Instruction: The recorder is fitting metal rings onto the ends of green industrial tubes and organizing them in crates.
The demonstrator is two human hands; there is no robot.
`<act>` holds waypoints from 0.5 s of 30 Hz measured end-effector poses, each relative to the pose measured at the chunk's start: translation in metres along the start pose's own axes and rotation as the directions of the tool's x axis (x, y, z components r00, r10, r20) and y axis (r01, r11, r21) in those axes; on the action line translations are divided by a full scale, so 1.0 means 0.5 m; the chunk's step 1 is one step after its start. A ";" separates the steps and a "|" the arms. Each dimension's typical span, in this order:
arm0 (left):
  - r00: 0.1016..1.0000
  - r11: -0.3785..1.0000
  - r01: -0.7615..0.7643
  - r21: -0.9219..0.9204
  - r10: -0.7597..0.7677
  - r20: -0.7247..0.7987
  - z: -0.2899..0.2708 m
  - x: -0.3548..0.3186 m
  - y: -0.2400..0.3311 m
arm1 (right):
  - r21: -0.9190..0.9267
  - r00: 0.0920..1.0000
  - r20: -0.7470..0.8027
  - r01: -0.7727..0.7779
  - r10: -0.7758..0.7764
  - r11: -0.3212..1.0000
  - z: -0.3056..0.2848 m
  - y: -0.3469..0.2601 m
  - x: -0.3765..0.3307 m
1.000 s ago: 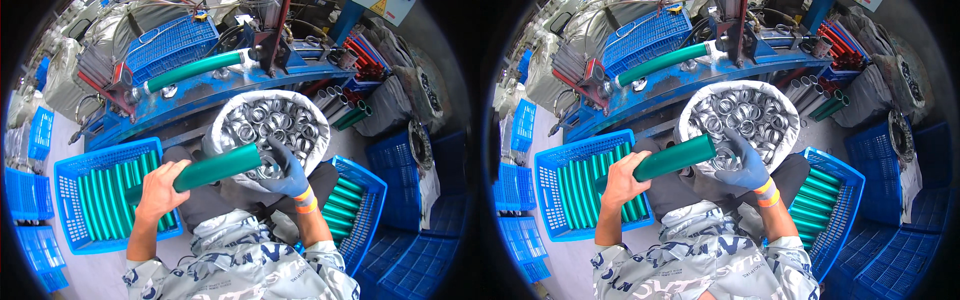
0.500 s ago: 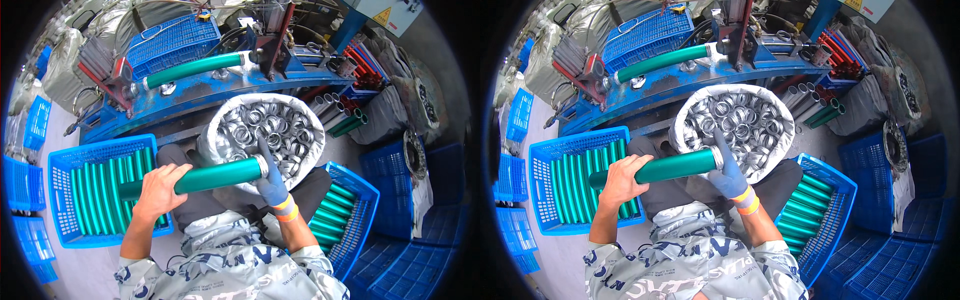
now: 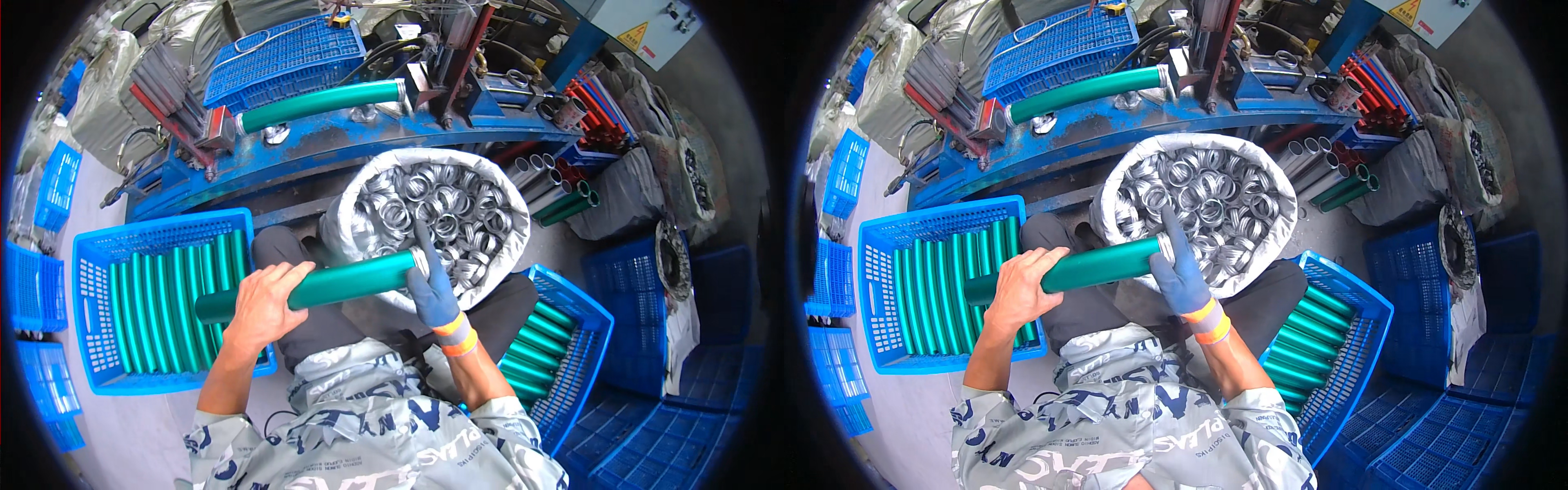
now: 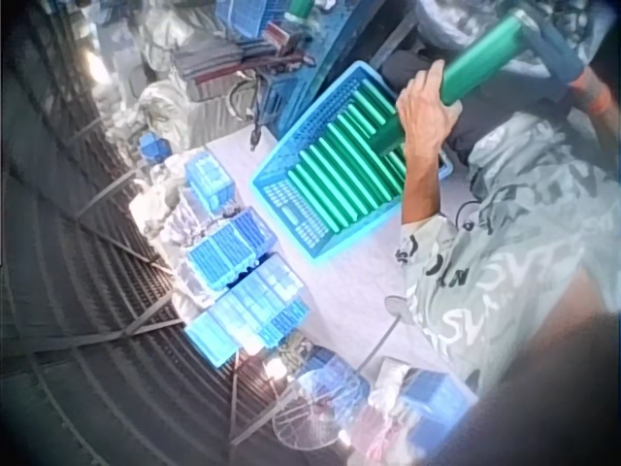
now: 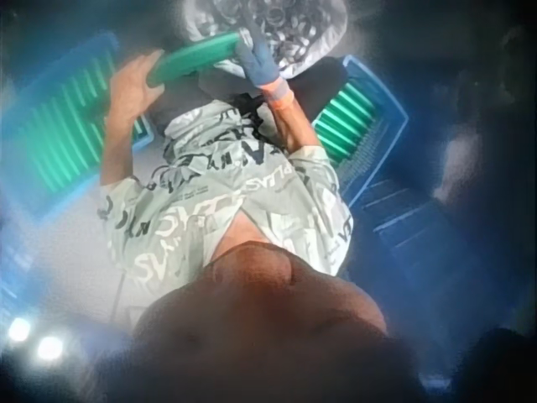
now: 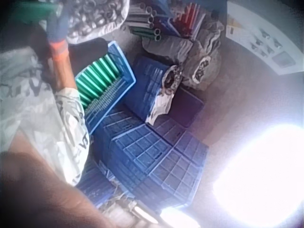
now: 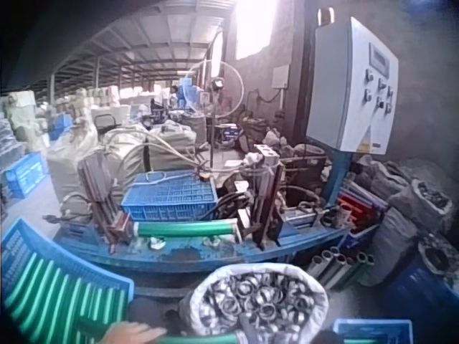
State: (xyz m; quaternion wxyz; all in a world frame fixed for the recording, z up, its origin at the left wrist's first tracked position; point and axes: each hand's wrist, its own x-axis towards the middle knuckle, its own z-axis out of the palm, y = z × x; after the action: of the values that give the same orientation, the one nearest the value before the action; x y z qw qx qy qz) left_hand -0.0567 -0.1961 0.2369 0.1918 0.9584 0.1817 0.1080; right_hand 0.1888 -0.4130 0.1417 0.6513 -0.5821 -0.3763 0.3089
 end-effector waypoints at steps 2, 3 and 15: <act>1.000 1.000 -0.002 0.001 0.002 -0.024 0.015 0.005 -0.001 | 0.003 0.999 -0.033 0.028 -0.028 1.000 -0.001 0.018 0.011; 0.999 1.000 0.019 -0.005 -0.020 -0.028 0.022 0.005 -0.006 | -0.014 0.998 -0.037 0.046 -0.046 0.999 0.003 0.004 0.025; 0.849 0.481 -0.089 -0.872 -0.422 -0.319 0.007 0.017 -0.041 | -0.979 0.988 0.005 -0.026 0.153 0.202 -0.254 0.203 0.029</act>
State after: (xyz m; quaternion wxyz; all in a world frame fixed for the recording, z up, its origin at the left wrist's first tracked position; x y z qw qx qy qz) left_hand -0.0541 -0.1765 0.2265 0.6006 0.6458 0.2415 0.4049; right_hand 0.3080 -0.4541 0.0380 0.1006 -0.8662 -0.4845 0.0693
